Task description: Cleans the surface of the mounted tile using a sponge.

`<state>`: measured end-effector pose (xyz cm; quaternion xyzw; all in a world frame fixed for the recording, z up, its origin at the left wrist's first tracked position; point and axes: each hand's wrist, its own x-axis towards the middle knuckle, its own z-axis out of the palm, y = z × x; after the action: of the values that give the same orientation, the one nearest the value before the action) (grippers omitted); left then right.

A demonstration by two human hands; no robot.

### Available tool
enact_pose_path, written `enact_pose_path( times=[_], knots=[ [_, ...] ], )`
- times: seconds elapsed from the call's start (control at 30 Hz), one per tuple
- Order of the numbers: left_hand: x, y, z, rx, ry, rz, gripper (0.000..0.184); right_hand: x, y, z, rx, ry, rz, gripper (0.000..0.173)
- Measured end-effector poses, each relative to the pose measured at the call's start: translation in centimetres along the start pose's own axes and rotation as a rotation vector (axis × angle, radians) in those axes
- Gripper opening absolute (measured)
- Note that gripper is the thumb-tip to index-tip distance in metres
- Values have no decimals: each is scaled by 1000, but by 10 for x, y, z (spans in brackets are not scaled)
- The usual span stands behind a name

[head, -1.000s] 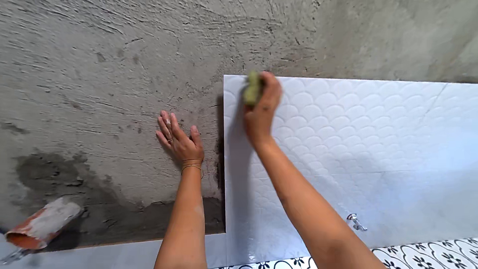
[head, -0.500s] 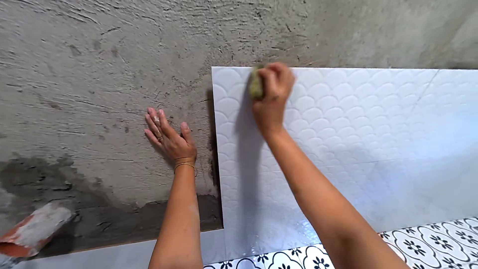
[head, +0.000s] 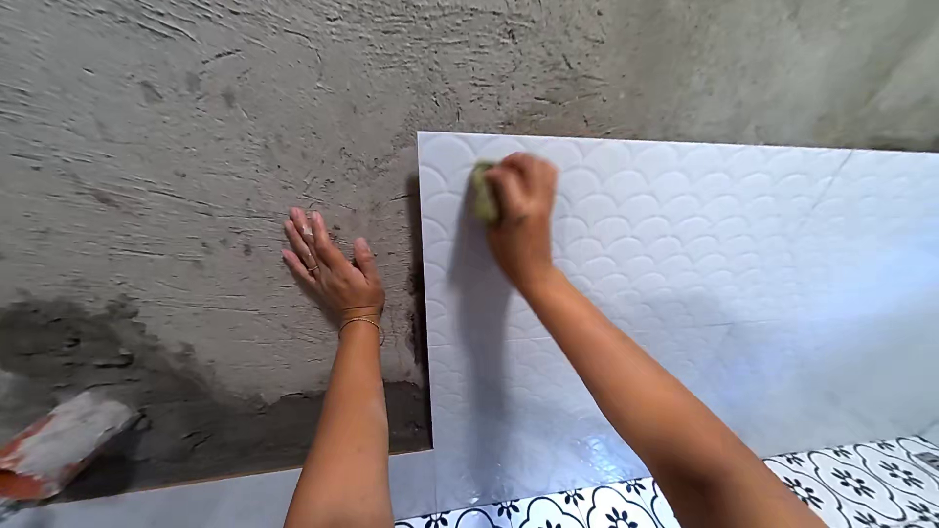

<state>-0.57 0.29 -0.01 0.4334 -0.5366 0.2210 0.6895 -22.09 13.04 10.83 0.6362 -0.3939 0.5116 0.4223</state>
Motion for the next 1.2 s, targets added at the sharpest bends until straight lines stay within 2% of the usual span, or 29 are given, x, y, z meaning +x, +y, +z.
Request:
enact_pose_path(
  times=[0.07,0.13,0.2,0.27,0.33,0.47,0.57,0.77,0.9,1.0,1.13,1.2],
  knots=[
    [1,3,-2,-8,0,-5,71,-15,-14,10,29,-84,-185,17],
    [2,3,-2,-10,3,-1,71,-17,-11,8,26,-112,-234,17],
    [1,2,-1,0,4,3,70,-7,4,-8,-15,-99,-113,19],
    [0,1,0,15,6,3,71,4,21,-25,-69,-82,56,29],
    [2,1,2,27,48,14,71,10,27,-33,-116,-95,131,42],
    [3,3,3,13,55,16,71,7,18,-32,-141,-192,58,41],
    [4,2,4,3,76,29,71,9,16,-34,-155,-230,72,47],
    [4,2,4,15,76,22,71,10,16,-31,-161,-216,68,36],
    [4,2,4,21,72,28,70,9,16,-30,-161,-195,66,39],
    [5,2,3,17,78,30,69,9,14,-32,-156,-210,79,33],
    [5,2,5,4,86,37,69,8,16,-30,-161,-189,71,40],
    [5,2,6,11,92,36,69,8,15,-32,-163,-203,76,37]
  ],
)
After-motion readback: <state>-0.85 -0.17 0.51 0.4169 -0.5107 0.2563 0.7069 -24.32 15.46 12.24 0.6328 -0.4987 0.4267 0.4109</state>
